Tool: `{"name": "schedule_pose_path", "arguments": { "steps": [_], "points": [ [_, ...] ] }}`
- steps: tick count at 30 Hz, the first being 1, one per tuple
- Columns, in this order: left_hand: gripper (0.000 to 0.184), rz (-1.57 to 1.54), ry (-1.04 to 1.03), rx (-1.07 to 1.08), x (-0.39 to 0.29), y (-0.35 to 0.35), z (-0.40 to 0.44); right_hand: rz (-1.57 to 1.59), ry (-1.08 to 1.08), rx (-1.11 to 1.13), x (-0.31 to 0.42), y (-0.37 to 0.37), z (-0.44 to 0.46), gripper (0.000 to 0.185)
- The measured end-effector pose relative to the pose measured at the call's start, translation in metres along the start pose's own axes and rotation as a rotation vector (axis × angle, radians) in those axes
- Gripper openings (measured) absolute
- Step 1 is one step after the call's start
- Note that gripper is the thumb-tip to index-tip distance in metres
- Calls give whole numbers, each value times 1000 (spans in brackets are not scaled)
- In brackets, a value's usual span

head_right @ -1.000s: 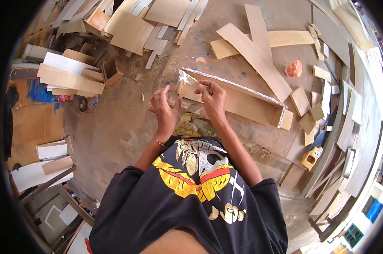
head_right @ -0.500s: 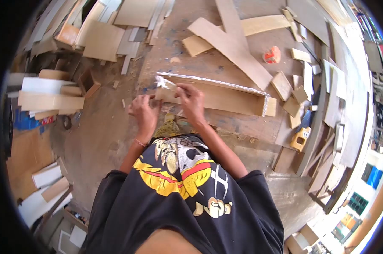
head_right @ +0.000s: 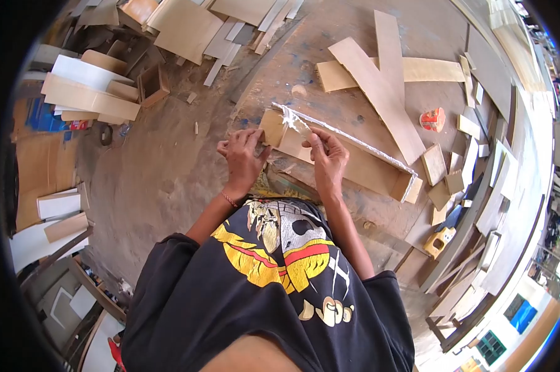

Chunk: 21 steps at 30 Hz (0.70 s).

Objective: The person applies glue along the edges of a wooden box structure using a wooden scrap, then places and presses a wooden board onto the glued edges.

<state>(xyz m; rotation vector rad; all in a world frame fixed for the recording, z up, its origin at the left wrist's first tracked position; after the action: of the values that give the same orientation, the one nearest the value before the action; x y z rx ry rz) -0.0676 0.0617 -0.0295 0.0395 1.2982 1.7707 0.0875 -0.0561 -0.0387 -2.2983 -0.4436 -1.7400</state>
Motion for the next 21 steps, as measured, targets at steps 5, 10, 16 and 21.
{"name": "schedule_pose_path", "arguments": {
  "steps": [5, 10, 16, 21],
  "points": [
    [31, 14, -34, -34, 0, 1, 1, -8, 6, 5, 0, -1, -1, 19],
    [25, -54, -23, -28, 6, -3, 2, 18, 18, -13, 0, 0, -2, 20],
    [23, -61, -49, -6, 5, -3, 4, -2, 43, 12, 2, -6, -2, 19],
    [23, -65, -55, 0, 4, -2, 4, 9, 68, 11, 4, -14, -2, 20]
  ]
}}
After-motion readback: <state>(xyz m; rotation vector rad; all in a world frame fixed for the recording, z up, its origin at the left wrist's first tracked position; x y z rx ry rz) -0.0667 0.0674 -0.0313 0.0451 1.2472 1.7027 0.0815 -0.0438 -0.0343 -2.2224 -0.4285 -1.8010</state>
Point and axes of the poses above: each hand's wrist, its own z-axis towards the middle knuckle, its own y-axis out of the back of the hand, x = y × z, the point moved 8 cm from there along z, towards the middle knuckle, and after that the axes turned 14 degrees about -x, right-handed, at the moved point
